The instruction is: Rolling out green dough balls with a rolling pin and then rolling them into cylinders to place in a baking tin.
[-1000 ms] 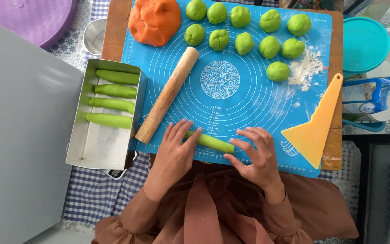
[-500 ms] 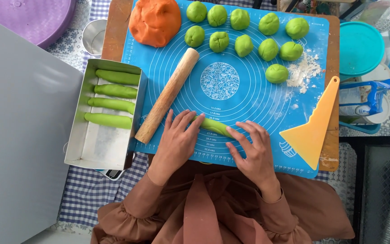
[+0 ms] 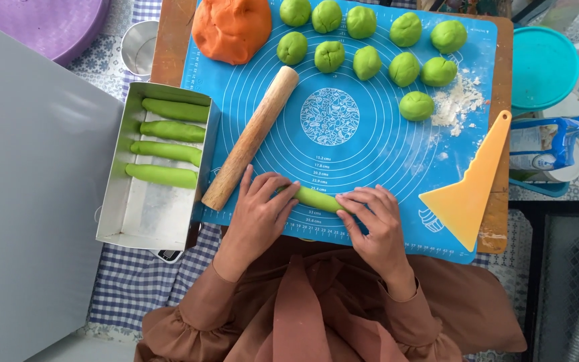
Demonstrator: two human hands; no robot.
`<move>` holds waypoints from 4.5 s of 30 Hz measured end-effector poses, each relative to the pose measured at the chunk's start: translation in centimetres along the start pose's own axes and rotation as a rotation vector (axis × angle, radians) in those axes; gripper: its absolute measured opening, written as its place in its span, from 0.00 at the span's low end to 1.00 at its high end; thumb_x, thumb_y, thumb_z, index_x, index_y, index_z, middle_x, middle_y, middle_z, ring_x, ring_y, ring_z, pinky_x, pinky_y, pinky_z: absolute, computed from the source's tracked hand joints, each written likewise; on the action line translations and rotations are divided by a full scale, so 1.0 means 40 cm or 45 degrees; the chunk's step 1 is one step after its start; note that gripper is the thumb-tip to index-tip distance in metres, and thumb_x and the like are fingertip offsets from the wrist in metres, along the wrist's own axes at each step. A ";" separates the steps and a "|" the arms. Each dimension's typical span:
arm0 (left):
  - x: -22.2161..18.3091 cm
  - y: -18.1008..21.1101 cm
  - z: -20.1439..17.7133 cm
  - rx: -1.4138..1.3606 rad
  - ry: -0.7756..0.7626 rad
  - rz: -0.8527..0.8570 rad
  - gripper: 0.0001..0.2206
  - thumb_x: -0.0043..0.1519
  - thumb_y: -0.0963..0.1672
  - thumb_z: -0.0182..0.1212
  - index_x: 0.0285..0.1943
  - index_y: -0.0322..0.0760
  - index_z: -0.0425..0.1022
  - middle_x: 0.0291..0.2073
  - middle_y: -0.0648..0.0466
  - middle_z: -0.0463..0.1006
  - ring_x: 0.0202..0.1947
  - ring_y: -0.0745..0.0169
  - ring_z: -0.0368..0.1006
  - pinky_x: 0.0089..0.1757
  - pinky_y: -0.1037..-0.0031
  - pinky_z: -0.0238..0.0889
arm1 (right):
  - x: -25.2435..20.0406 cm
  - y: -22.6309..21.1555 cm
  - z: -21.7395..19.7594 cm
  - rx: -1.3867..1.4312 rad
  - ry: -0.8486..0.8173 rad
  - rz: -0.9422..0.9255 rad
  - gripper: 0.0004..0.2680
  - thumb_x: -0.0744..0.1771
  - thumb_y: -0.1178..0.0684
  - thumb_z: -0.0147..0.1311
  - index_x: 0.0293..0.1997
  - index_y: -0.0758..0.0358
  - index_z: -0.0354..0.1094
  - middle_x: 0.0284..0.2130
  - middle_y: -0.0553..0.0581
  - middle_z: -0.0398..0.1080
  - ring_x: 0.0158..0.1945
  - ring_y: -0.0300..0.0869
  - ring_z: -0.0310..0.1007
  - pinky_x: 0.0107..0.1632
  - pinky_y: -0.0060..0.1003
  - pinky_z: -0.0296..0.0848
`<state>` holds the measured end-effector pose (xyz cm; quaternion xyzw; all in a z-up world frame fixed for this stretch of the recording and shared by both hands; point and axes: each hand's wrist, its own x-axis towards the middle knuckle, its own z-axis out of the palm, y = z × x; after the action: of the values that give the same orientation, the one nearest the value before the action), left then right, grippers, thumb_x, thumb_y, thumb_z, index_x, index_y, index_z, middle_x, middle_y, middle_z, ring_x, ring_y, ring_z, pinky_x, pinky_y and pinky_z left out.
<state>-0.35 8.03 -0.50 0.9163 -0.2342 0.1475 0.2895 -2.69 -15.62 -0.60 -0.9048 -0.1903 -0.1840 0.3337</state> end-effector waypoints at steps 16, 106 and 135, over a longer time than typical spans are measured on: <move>-0.010 -0.010 -0.013 0.288 0.053 -0.017 0.11 0.62 0.40 0.64 0.53 0.33 0.81 0.48 0.45 0.82 0.58 0.51 0.75 0.67 0.55 0.51 | -0.052 0.005 0.012 -0.124 0.207 0.043 0.10 0.63 0.53 0.70 0.46 0.59 0.79 0.41 0.51 0.75 0.51 0.46 0.76 0.66 0.49 0.66; -0.119 -0.335 -0.393 1.014 -0.379 -0.297 0.05 0.57 0.41 0.60 0.30 0.39 0.81 0.37 0.51 0.70 0.40 0.55 0.59 0.43 0.68 0.55 | 0.170 -0.385 0.164 0.175 -0.192 -0.172 0.08 0.64 0.61 0.62 0.47 0.63 0.77 0.43 0.57 0.72 0.48 0.47 0.68 0.53 0.41 0.71; -0.123 -0.350 -0.493 0.113 -0.304 -0.805 0.15 0.68 0.45 0.55 0.53 0.25 0.78 0.29 0.42 0.80 0.30 0.39 0.80 0.33 0.56 0.71 | 0.269 -0.406 0.240 -0.387 -0.640 -0.244 0.14 0.70 0.37 0.48 0.52 0.49 0.75 0.26 0.52 0.74 0.21 0.49 0.77 0.24 0.45 0.74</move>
<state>0.03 31.65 6.61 0.9660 0.0358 -0.0480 0.2514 0.97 4.67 6.19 -0.9394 -0.3216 -0.0113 0.1179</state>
